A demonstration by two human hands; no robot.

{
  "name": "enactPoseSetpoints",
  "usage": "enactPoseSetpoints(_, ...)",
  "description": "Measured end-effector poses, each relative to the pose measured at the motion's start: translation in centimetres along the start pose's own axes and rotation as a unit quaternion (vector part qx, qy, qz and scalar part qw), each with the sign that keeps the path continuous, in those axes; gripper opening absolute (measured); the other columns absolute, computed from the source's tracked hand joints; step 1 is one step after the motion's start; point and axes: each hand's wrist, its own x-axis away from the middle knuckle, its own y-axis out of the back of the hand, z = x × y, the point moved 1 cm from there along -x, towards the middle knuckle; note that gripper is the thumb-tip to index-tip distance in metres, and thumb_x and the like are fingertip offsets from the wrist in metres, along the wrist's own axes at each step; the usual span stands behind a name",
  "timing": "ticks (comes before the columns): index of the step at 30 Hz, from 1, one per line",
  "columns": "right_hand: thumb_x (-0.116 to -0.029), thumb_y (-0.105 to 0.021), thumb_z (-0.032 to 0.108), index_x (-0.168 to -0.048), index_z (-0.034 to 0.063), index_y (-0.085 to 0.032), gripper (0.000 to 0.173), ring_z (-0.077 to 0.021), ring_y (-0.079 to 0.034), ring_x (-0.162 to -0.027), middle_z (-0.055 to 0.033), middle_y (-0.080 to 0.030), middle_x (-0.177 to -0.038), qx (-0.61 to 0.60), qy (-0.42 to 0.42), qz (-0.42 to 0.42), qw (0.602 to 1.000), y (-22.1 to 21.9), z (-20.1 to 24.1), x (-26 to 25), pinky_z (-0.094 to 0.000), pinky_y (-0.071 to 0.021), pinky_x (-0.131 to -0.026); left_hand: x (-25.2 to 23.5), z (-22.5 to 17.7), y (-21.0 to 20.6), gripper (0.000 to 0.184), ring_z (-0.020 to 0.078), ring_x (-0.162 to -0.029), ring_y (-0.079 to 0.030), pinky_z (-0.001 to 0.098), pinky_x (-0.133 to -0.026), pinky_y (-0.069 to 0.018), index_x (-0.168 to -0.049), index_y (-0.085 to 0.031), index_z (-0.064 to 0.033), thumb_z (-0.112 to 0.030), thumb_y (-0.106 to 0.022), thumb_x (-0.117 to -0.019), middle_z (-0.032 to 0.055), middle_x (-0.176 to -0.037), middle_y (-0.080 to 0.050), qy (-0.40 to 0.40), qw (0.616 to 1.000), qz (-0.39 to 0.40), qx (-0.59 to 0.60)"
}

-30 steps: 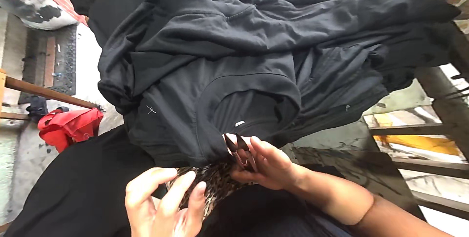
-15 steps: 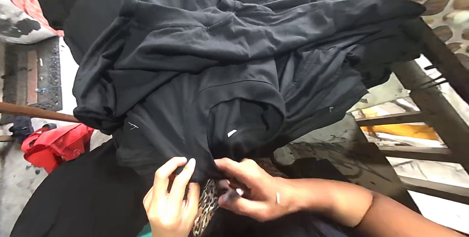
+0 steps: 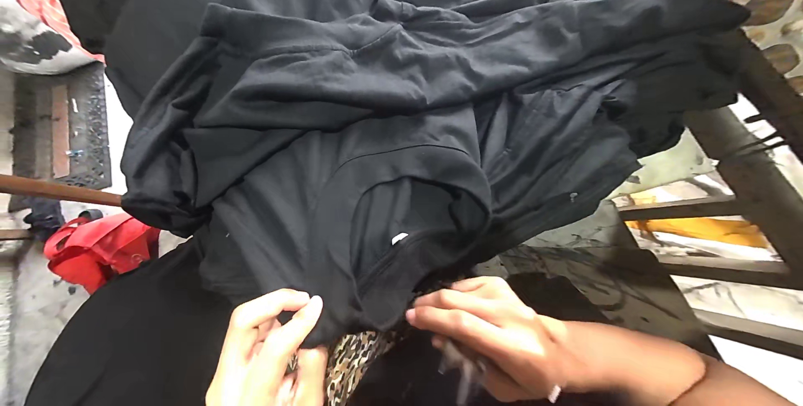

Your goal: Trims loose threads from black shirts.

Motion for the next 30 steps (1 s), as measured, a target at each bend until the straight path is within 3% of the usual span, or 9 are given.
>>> enactPoseSetpoints(8,-0.1039,-0.044,0.015,-0.108,0.0062,-0.062,0.021,-0.0136,-0.063,-0.067,-0.0102,-0.071,-0.098,0.016,-0.012,0.014,1.0,-2.1,0.3,0.4,-0.0239,-0.0468,-0.054,0.9,-0.1,-0.6,0.014,-0.0071,-0.112,-0.056,0.0073,-0.094,-0.0446,-0.101,-0.068,-0.0113,-0.017,-0.055,-0.1019,-0.0058,-0.117,-0.061,0.026,0.999,0.012,0.016)
enactPoseSetpoints(12,-0.104,-0.044,0.015,-0.114,0.0059,-0.062,0.023,-0.0131,-0.062,-0.069,-0.0125,-0.069,-0.11,0.018,-0.009,0.0,1.0,-2.5,0.5,0.4,-0.022,-0.0469,-0.056,1.0,-0.1,-0.6,0.015,-0.0059,-0.114,-0.057,0.0092,-0.097,-0.0462,-0.1,-0.068,-0.0115,-0.016,-0.054,-0.1019,-0.0055,-0.116,-0.062,0.024,1.0,0.012,0.011)
enactPoseSetpoints(21,-0.1058,-0.042,0.019,-0.117,0.0065,-0.062,0.026,-0.0134,-0.058,-0.066,-0.0116,-0.07,-0.114,0.07,-0.009,-0.039,0.997,-3.2,0.7,0.4,-0.0225,-0.0446,-0.056,1.1,0.0,-0.3,0.017,-0.0041,-0.118,-0.055,0.0119,-0.101,-0.0443,-0.104,-0.068,-0.0151,-0.023,-0.052,-0.104,-0.0089,-0.117,-0.061,0.016,1.0,0.003,0.012)
enactPoseSetpoints(22,-0.1062,-0.041,0.021,-0.117,0.0073,-0.061,0.027,-0.0136,-0.058,-0.067,-0.0104,-0.069,-0.112,0.088,-0.019,-0.049,0.995,-3.1,0.8,0.2,-0.0231,-0.0446,-0.056,0.8,-0.2,0.0,0.018,-0.0041,-0.12,-0.054,0.0129,-0.102,-0.0437,-0.107,-0.069,-0.019,-0.027,-0.053,-0.1046,-0.013,-0.12,-0.061,0.022,1.0,-0.009,0.019)
enactPoseSetpoints(24,-0.1075,-0.04,0.025,-0.105,0.0117,-0.06,0.025,-0.0139,-0.057,-0.063,-0.0051,-0.062,-0.088,0.17,-0.069,-0.072,0.98,-1.8,0.5,-0.8,-0.0245,-0.046,-0.054,-0.7,-0.4,1.4,0.021,-0.0027,-0.126,-0.052,0.0169,-0.107,-0.0417,-0.112,-0.071,-0.0263,-0.035,-0.054,-0.1046,-0.0192,-0.127,-0.06,0.019,0.999,-0.038,0.01)
enactPoseSetpoints(25,-0.105,-0.043,0.024,-0.095,0.0121,-0.06,0.023,-0.015,-0.057,-0.06,-0.0053,-0.06,-0.077,0.223,-0.1,-0.087,0.966,-0.4,-0.1,-1.6,-0.0267,-0.0461,-0.052,-1.8,0.0,2.2,0.021,0.0004,-0.125,-0.054,0.0207,-0.107,-0.0427,-0.112,-0.073,-0.0273,-0.036,-0.056,-0.1032,-0.0181,-0.127,-0.062,0.014,0.998,-0.064,0.007)
enactPoseSetpoints(27,-0.1,-0.05,0.018,-0.086,0.0054,-0.06,0.021,-0.0231,-0.06,-0.059,-0.0137,-0.061,-0.076,0.318,-0.159,-0.088,0.93,4.0,-2.2,-3.2,-0.0362,-0.0469,-0.05,-4.8,1.8,3.8,0.016,0.0106,-0.119,-0.06,0.0314,-0.103,-0.0488,-0.107,-0.074,-0.0187,-0.029,-0.063,-0.0996,-0.0077,-0.122,-0.067,-0.005,0.992,-0.126,0.029)
enactPoseSetpoints(29,-0.1,-0.047,0.011,-0.107,-0.0086,-0.061,0.025,-0.047,-0.063,-0.075,-0.0328,-0.06,-0.097,0.375,-0.224,-0.06,0.898,9.1,-4.7,-6.0,-0.0583,-0.0478,-0.059,-9.4,3.7,4.4,0.018,0.0127,-0.112,-0.064,0.0336,-0.099,-0.0527,-0.113,-0.066,-0.0041,-0.016,-0.064,-0.0986,0.0004,-0.116,-0.069,-0.016,0.985,-0.159,0.067)
enactPoseSetpoints(30,-0.1023,-0.044,0.011,-0.126,-0.0093,-0.057,0.034,-0.0584,-0.061,-0.09,-0.0409,-0.056,-0.118,0.382,-0.263,-0.052,0.884,11.2,-6.2,-7.8,-0.0694,-0.0448,-0.069,-12.3,4.4,4.0,0.021,0.01,-0.107,-0.066,0.0306,-0.096,-0.0546,-0.115,-0.062,0.0016,-0.011,-0.061,-0.0982,0.0019,-0.111,-0.07,-0.006,0.983,-0.175,0.052)
